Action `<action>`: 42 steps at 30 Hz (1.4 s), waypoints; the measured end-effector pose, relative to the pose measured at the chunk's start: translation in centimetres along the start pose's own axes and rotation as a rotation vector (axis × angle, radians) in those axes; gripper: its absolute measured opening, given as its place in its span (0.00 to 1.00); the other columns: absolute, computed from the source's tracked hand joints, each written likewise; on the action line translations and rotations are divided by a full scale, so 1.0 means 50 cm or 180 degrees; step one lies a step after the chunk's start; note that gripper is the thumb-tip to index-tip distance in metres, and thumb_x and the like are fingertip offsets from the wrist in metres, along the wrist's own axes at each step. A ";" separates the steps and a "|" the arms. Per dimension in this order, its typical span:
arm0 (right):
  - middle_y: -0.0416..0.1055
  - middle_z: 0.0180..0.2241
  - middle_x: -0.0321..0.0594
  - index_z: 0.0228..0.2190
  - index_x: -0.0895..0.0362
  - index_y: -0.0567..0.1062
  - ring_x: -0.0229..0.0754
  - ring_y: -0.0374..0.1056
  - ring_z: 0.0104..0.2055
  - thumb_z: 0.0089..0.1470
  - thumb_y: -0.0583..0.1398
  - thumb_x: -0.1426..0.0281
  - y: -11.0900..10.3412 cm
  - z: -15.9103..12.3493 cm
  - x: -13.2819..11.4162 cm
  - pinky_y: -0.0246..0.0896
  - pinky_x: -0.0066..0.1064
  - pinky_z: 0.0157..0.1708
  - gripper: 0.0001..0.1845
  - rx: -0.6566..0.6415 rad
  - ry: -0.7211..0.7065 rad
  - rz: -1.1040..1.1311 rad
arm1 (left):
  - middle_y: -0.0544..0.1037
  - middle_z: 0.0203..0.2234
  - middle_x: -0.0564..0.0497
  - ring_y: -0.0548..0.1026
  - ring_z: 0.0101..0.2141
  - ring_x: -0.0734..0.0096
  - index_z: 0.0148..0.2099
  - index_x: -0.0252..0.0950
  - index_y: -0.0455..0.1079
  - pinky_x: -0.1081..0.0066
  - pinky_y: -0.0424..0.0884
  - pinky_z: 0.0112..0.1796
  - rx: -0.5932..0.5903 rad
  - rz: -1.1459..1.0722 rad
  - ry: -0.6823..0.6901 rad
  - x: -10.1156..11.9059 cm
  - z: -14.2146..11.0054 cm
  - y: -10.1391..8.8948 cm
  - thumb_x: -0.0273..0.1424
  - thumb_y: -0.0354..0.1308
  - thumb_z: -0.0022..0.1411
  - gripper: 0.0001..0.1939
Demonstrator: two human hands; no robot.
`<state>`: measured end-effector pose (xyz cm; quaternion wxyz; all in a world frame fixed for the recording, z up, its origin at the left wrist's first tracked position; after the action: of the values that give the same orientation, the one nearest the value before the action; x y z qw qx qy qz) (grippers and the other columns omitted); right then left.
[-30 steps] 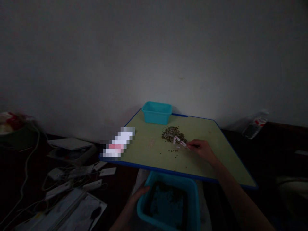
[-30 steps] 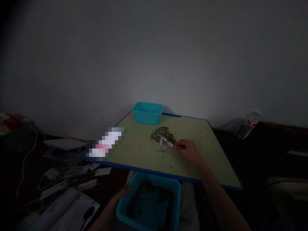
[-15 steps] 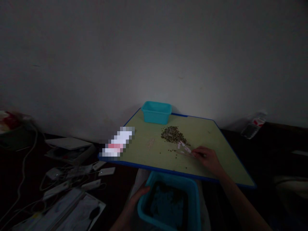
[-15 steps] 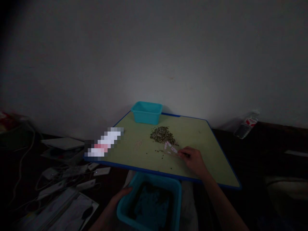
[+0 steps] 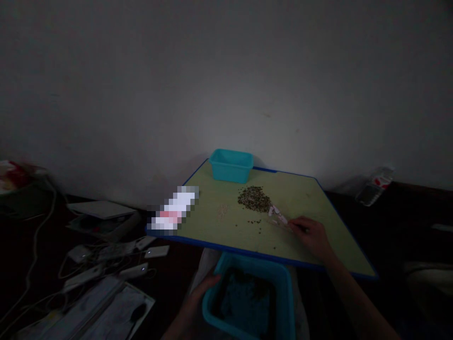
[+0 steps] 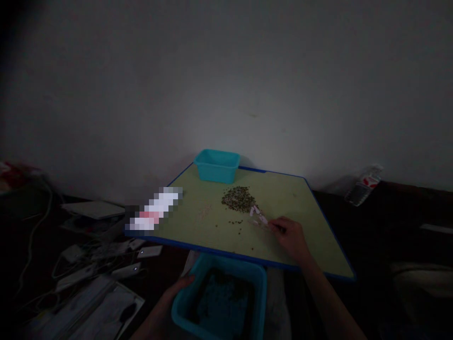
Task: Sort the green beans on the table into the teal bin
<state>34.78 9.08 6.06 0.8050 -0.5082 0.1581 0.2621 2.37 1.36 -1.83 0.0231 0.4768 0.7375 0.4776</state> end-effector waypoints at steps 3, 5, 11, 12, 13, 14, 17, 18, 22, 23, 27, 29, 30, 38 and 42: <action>0.79 0.32 0.40 0.33 0.54 0.82 0.42 0.72 0.31 0.57 0.59 0.65 -0.001 0.000 -0.010 0.64 0.31 0.31 0.12 0.0097 -0.0041 0.0005 | 0.85 0.39 0.36 0.79 0.47 0.37 0.66 0.29 0.60 0.42 0.68 0.52 -0.0049 -0.0008 -0.0136 0.001 0.001 -0.002 0.37 0.59 0.59 0.35; 0.78 0.31 0.40 0.32 0.54 0.82 0.42 0.72 0.30 0.57 0.59 0.65 -0.002 -0.002 -0.015 0.63 0.31 0.30 0.12 0.0112 -0.0066 0.0005 | 0.85 0.40 0.37 0.79 0.48 0.37 0.66 0.30 0.60 0.42 0.68 0.52 -0.0080 -0.0027 -0.0071 0.005 0.001 -0.003 0.36 0.59 0.59 0.35; 0.78 0.30 0.40 0.31 0.54 0.82 0.41 0.71 0.29 0.57 0.58 0.66 0.002 -0.001 -0.019 0.63 0.31 0.30 0.12 -0.0032 -0.0074 0.0015 | 0.83 0.46 0.36 0.77 0.51 0.38 0.67 0.30 0.59 0.44 0.68 0.53 -0.0223 -0.0016 -0.0067 0.012 -0.009 0.005 0.36 0.59 0.59 0.35; 0.78 0.30 0.40 0.31 0.54 0.82 0.41 0.71 0.29 0.57 0.58 0.66 0.003 0.002 -0.019 0.63 0.31 0.30 0.12 -0.0006 -0.0054 -0.0024 | 0.83 0.47 0.36 0.77 0.51 0.39 0.67 0.31 0.58 0.45 0.68 0.53 -0.0204 -0.0030 -0.0056 0.011 -0.009 0.006 0.35 0.59 0.59 0.35; 0.78 0.31 0.40 0.31 0.54 0.82 0.41 0.71 0.29 0.57 0.58 0.66 0.003 0.005 -0.020 0.63 0.31 0.30 0.12 0.0011 -0.0040 -0.0063 | 0.82 0.47 0.37 0.77 0.51 0.39 0.67 0.32 0.58 0.45 0.68 0.53 -0.0165 -0.0050 -0.0043 0.010 -0.008 0.006 0.35 0.60 0.59 0.35; 0.78 0.31 0.41 0.31 0.54 0.82 0.41 0.71 0.29 0.56 0.58 0.66 0.004 0.008 -0.020 0.63 0.31 0.30 0.12 0.0027 -0.0036 -0.0089 | 0.83 0.47 0.38 0.77 0.50 0.39 0.67 0.33 0.58 0.45 0.69 0.53 -0.0120 -0.0074 -0.0018 0.009 -0.006 0.005 0.35 0.60 0.58 0.36; 0.78 0.31 0.41 0.31 0.54 0.82 0.41 0.71 0.29 0.56 0.58 0.67 0.008 0.016 -0.024 0.63 0.31 0.30 0.12 0.0025 -0.0058 -0.0047 | 0.83 0.46 0.39 0.77 0.51 0.40 0.67 0.34 0.58 0.46 0.69 0.53 -0.0064 -0.0125 0.0066 0.005 0.002 0.000 0.34 0.60 0.58 0.36; 0.78 0.30 0.41 0.31 0.54 0.82 0.41 0.71 0.29 0.56 0.58 0.67 0.009 0.017 -0.025 0.63 0.30 0.30 0.12 0.0000 -0.0064 -0.0013 | 0.84 0.45 0.38 0.77 0.51 0.39 0.67 0.34 0.58 0.46 0.69 0.53 -0.0054 -0.0117 0.0059 0.004 0.003 -0.002 0.34 0.61 0.58 0.36; 0.78 0.31 0.40 0.32 0.55 0.82 0.41 0.72 0.30 0.56 0.58 0.67 0.012 0.015 -0.028 0.63 0.31 0.31 0.12 -0.0081 -0.0046 0.0022 | 0.84 0.42 0.36 0.78 0.48 0.36 0.67 0.30 0.57 0.43 0.68 0.52 -0.0018 -0.0035 -0.0149 0.005 0.000 -0.006 0.37 0.60 0.58 0.37; 0.78 0.31 0.40 0.32 0.55 0.82 0.41 0.72 0.30 0.56 0.58 0.67 0.012 0.014 -0.029 0.63 0.31 0.31 0.12 -0.0085 -0.0035 0.0022 | 0.85 0.42 0.35 0.79 0.47 0.36 0.67 0.30 0.57 0.43 0.68 0.52 -0.0045 -0.0017 -0.0163 0.006 -0.002 -0.005 0.37 0.60 0.59 0.38; 0.78 0.31 0.41 0.31 0.54 0.82 0.42 0.72 0.30 0.56 0.58 0.67 0.010 0.009 -0.030 0.63 0.31 0.31 0.12 -0.0067 -0.0011 0.0022 | 0.83 0.46 0.38 0.77 0.50 0.40 0.68 0.33 0.55 0.46 0.69 0.53 -0.0214 -0.0069 0.0027 0.010 -0.004 0.001 0.34 0.59 0.59 0.37; 0.78 0.31 0.41 0.31 0.54 0.82 0.42 0.72 0.30 0.55 0.58 0.67 0.011 0.009 -0.032 0.63 0.31 0.31 0.12 -0.0056 -0.0026 0.0037 | 0.82 0.48 0.39 0.77 0.50 0.40 0.68 0.35 0.56 0.47 0.69 0.52 -0.0130 -0.0117 0.0089 0.007 0.000 0.000 0.34 0.60 0.58 0.37; 0.78 0.31 0.41 0.31 0.54 0.82 0.42 0.72 0.30 0.55 0.58 0.67 0.012 0.010 -0.033 0.63 0.31 0.31 0.11 -0.0057 -0.0035 0.0047 | 0.82 0.48 0.39 0.78 0.50 0.40 0.68 0.36 0.56 0.47 0.70 0.52 -0.0071 -0.0122 0.0119 0.005 0.003 -0.002 0.34 0.60 0.58 0.37; 0.79 0.32 0.41 0.33 0.55 0.83 0.41 0.73 0.32 0.56 0.58 0.70 0.039 0.048 -0.046 0.64 0.30 0.33 0.12 -0.0303 -0.0250 -0.0164 | 0.85 0.41 0.35 0.80 0.44 0.37 0.67 0.29 0.57 0.46 0.71 0.49 -0.0007 0.0083 -0.0062 0.003 0.002 -0.002 0.36 0.61 0.58 0.38; 0.79 0.32 0.41 0.34 0.55 0.83 0.41 0.73 0.32 0.56 0.58 0.72 0.054 0.082 -0.053 0.63 0.30 0.35 0.12 -0.0529 -0.0430 -0.0332 | 0.84 0.42 0.34 0.80 0.44 0.36 0.67 0.27 0.57 0.45 0.70 0.49 0.0003 0.0036 -0.0130 0.004 0.006 -0.008 0.37 0.61 0.57 0.39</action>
<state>31.02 13.01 7.22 0.7814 -0.5620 0.0546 0.2657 2.15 1.64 -2.19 0.0353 0.4906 0.7344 0.4676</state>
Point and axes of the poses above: each hand's wrist, its own z-axis towards the middle knuckle, its own y-axis out of the palm, x = y × z, the point moved 3 cm from there along z, towards the middle knuckle
